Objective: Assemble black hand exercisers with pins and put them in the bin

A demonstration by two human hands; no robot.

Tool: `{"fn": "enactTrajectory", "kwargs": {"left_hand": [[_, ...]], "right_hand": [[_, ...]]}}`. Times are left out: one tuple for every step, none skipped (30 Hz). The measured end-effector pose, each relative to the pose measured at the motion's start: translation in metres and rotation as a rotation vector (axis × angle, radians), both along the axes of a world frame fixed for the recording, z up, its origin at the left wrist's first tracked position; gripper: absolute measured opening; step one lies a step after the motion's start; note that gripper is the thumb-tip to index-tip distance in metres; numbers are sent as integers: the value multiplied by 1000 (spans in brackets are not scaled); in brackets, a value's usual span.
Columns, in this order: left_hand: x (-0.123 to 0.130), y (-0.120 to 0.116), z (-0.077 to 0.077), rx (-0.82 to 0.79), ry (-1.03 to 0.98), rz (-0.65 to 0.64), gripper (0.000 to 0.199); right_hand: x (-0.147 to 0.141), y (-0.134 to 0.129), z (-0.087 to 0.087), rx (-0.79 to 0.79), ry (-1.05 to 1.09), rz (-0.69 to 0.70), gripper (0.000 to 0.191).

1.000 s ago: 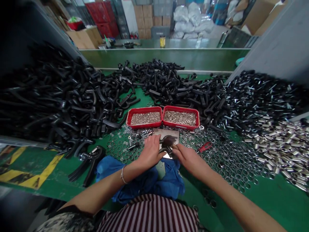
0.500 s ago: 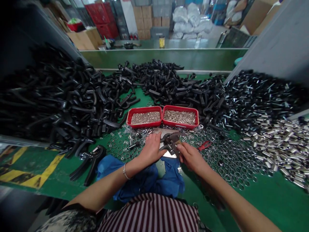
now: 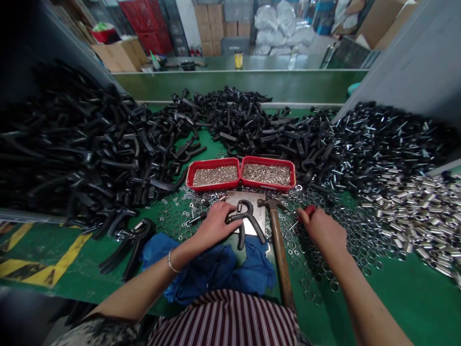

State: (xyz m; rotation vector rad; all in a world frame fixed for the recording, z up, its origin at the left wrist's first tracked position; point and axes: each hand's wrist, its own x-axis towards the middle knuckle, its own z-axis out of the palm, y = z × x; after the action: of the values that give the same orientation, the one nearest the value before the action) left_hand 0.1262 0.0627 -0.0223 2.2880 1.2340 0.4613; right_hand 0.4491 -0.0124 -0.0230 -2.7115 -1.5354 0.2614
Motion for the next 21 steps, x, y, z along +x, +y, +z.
{"fn": "enactTrajectory", "kwargs": {"left_hand": [[4,-2,-1,25,12,12,45],[9,-3,-2,46,23,27,50],[13,-2,-2,59,29,35,50],[17,1,-2,62,31,31,46],[20,4,-2,58,28,14,41],[22,7,-1,52,24,-4,35],[23,10,-1,49,21,-16,32],[23,12,0,51,21,-22,32],[21,12,0,53,25,-23,36],[20,11,0,53,31,-20,41],[18,9,0,49,37,-19,45],[16,7,0,41,39,-21,47],[15,5,0,28,39,-26,47],[14,4,0,13,36,-26,45],[14,3,0,2,31,-23,42],[14,4,0,-7,27,-19,39],[14,5,1,-14,24,-18,38],[14,7,1,-20,23,-20,38],[14,9,1,-24,22,-26,38],[14,10,2,-29,21,-32,39],[14,12,2,-33,22,-36,39]], "right_hand": [[-1,2,-1,-33,-7,-23,70],[-2,5,0,-65,-11,-49,70],[-3,8,2,-78,-5,-74,68],[-3,12,6,-52,15,-92,65],[-3,15,10,3,40,-113,61],[-2,17,16,84,75,-138,56],[-2,18,23,188,123,-161,52],[-4,19,30,303,190,-165,48],[-8,19,37,418,287,-144,45],[-15,18,43,517,418,-98,42],[-26,18,47,595,574,-35,38],[-39,18,49,642,742,35,35],[-54,19,49,659,904,92,33],[-71,21,47,658,1029,121,33],[-87,23,43,645,1099,126,34],[-102,27,38,629,1129,119,34],[-115,30,32,614,1140,110,34],[-124,34,26,604,1146,105,34],[-131,37,20,601,1156,105,33],[-136,40,15,601,1174,107,33],[-138,43,12,606,1191,108,33]]}}
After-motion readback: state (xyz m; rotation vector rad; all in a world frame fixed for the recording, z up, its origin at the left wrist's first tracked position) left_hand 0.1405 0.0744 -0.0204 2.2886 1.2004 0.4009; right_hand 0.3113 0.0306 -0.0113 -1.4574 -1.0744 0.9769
